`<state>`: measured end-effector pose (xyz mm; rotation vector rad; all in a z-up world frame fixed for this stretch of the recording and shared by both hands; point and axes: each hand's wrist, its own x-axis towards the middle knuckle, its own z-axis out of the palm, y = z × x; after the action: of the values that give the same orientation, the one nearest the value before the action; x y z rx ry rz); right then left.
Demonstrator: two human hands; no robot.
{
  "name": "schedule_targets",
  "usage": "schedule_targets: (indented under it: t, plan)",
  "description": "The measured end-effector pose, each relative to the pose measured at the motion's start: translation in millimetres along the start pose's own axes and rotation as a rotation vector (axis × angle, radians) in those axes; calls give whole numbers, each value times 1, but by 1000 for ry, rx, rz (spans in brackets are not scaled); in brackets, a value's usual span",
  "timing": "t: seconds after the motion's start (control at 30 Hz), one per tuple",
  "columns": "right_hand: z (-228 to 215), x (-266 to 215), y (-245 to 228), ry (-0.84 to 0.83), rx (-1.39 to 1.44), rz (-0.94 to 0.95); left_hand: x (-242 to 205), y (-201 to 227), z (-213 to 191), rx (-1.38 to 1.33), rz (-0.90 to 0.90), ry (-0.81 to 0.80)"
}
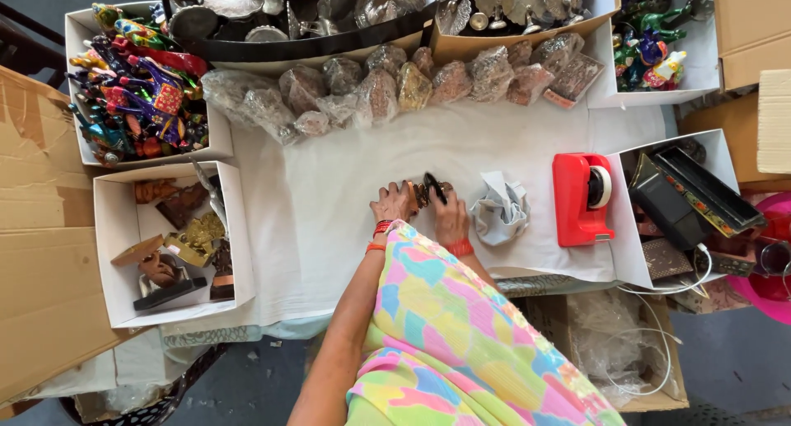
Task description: The person cleans a small decorative figurine on a table covered with a white cloth. They use a black brush to scrub the figurine and then wipe it with a white cloth. The workspace is surrounded by open cardboard boxes containing various other decorative items.
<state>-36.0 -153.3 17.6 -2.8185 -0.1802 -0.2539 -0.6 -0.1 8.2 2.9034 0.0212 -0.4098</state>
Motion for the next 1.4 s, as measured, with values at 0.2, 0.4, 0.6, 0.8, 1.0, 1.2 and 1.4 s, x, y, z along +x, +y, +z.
schedule_targets:
  t: [0.2, 0.4, 0.6, 0.8, 1.0, 1.2, 1.4]
  plan:
    - [9, 81, 2, 8, 25, 43, 9, -4, 29, 61, 16, 51]
    - [9, 31, 0, -34, -19, 15, 2, 0, 16, 29, -4, 76]
    - [-14, -35, -8, -27, 60, -22, -5, 2, -10, 28, 9, 90]
    - [14, 42, -8, -29, 51, 39, -7, 5, -11, 23, 0, 90]
    - [-5, 75, -17, -7, 99, 32, -7, 1, 5, 25, 11, 141]
    - [-15, -10, -15, -86, 47, 30, -4, 0, 4, 32, 6, 117]
    - [-3, -14, -19, -93, 76, -17, -5, 3, -4, 13, 7, 164]
